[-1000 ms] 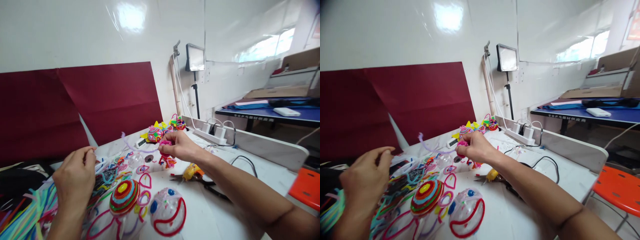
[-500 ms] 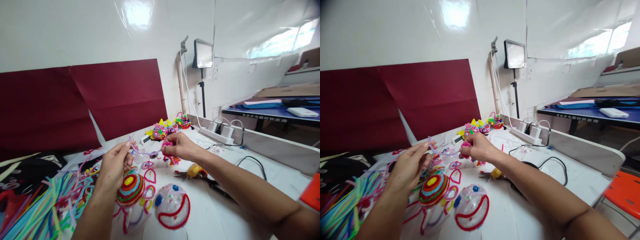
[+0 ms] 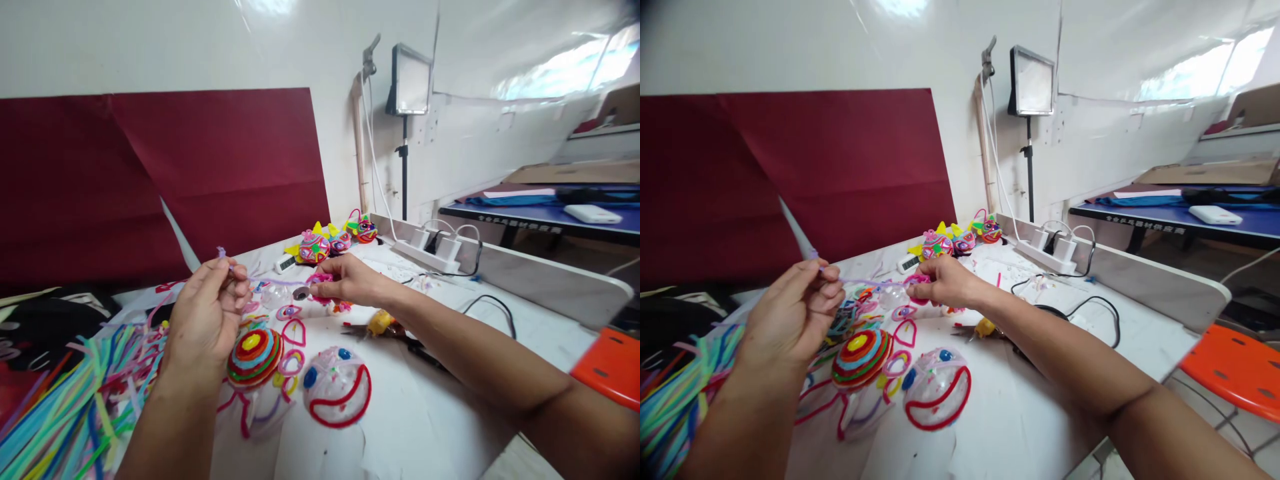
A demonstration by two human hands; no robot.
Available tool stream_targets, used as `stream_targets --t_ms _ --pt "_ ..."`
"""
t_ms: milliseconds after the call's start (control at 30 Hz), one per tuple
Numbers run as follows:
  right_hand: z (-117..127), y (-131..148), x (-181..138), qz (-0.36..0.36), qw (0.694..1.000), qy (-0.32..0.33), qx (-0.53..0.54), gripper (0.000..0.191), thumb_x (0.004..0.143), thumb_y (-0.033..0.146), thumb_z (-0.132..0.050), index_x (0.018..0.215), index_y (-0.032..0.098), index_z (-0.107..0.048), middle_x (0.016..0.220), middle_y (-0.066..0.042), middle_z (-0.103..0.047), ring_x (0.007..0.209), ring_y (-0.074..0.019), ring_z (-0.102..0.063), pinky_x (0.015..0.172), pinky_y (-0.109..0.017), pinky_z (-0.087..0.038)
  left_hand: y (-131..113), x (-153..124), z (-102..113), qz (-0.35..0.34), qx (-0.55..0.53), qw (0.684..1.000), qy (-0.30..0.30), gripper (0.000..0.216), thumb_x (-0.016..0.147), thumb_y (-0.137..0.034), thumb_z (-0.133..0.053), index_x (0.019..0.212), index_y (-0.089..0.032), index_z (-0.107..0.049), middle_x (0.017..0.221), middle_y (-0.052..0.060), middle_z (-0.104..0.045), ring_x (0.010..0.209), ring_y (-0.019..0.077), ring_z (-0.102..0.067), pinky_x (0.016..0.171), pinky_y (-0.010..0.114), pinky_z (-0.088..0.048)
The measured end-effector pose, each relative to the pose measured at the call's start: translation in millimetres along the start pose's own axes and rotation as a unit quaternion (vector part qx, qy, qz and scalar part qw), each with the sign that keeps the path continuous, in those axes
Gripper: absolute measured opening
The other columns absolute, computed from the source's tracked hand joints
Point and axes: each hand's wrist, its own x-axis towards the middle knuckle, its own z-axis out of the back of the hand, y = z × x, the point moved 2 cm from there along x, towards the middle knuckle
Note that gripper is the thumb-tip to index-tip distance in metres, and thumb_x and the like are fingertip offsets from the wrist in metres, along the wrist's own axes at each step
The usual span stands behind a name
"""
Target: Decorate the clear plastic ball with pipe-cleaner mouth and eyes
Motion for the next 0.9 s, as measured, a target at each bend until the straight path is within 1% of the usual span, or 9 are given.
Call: stream_targets --t_ms 100,200,300,467,600,800,900 --pt "0.7 1.5 -0.8 -0.001 1.0 0.003 -0.016 0.022 0.076 0.032 -0.071 0.074 0.012 -0.061 0.06 0.003 -0.055 0.05 -0.0064 -0.048 0.045 -0.018 -0.037 -0.4 0.7 0.1 -0.012 -0.007 1.0 -0.011 0.012 0.08 -0.011 -0.058 0.069 -0.016 -0.059 0.06 -0.001 -0.058 0.045 0.0059 -0.047 0.038 0.014 -0.037" --pt "1.3 -0.1 0.1 0.004 1.0 0.008 -0.029 0.018 0.079 0.028 -0.069 0.075 0.012 -0.062 0.059 0.003 -0.055 0.049 -0.006 -0.046 0.045 -0.018 -0.036 0.0 1.0 0.6 -0.016 -0.014 1.0 -0.005 0.009 0.076 -0.012 -0.062 0.068 -0.015 -0.06 0.059 -0.001 -0.058 0.044 0.0061 -0.048 0.038 0.014 -0.037" --pt "1.5 -3.2 1.2 0.007 0.999 0.026 -0.024 0.015 0.081 0.025 -0.067 0.075 0.012 -0.061 0.059 0.003 -0.055 0.049 -0.0062 -0.047 0.044 -0.018 -0.038 0.9 1.3 0.3 -0.013 -0.016 1.0 -0.005 0.007 0.074 -0.011 -0.063 0.068 -0.015 -0.061 0.06 0.0 -0.059 0.044 0.0065 -0.049 0.037 0.014 -0.037" --pt "0.9 -3.8 0.1 0.004 0.999 0.052 -0.014 0.017 0.084 0.028 -0.064 0.079 0.013 -0.06 0.063 0.002 -0.055 0.049 -0.0068 -0.048 0.042 -0.018 -0.037 2.3 1.5 -1.0 0.004 -0.024 0.999 -0.033 0.016 0.077 -0.007 -0.055 0.064 -0.014 -0.06 0.059 0.001 -0.06 0.043 0.0072 -0.049 0.036 0.015 -0.037" --pt "0.0 -1.0 -0.6 -0.006 0.998 0.055 -0.006 0.021 0.086 0.033 -0.062 0.08 0.014 -0.06 0.062 0.004 -0.051 0.048 -0.006 -0.044 0.042 -0.018 -0.035 1.7 2.3 0.1 -0.005 -0.028 0.999 -0.045 0.017 0.077 -0.006 -0.055 0.064 -0.013 -0.061 0.058 0.002 -0.06 0.043 0.0077 -0.049 0.037 0.015 -0.038" --pt "1.0 2.3 -1.5 0.0 0.997 0.058 -0.05 0.02 0.085 0.03 -0.062 0.074 0.013 -0.059 0.056 0.006 -0.046 0.049 -0.0065 -0.04 0.044 -0.019 -0.033 0.3 2.9 1.8 -0.023 -0.027 0.996 -0.084 0.014 0.073 -0.006 -0.056 0.063 -0.014 -0.059 0.056 0.0 -0.059 0.043 0.0077 -0.048 0.037 0.016 -0.036" --pt "3.7 1.6 -1.7 0.0 0.997 0.062 -0.05 0.018 0.084 0.028 -0.063 0.074 0.013 -0.06 0.055 0.006 -0.045 0.048 -0.0062 -0.039 0.043 -0.019 -0.032 1.5 4.5 4.4 -0.029 -0.023 0.995 -0.09 0.011 0.072 -0.007 -0.057 0.064 -0.014 -0.058 0.057 0.0 -0.059 0.043 0.0079 -0.047 0.036 0.016 -0.035"
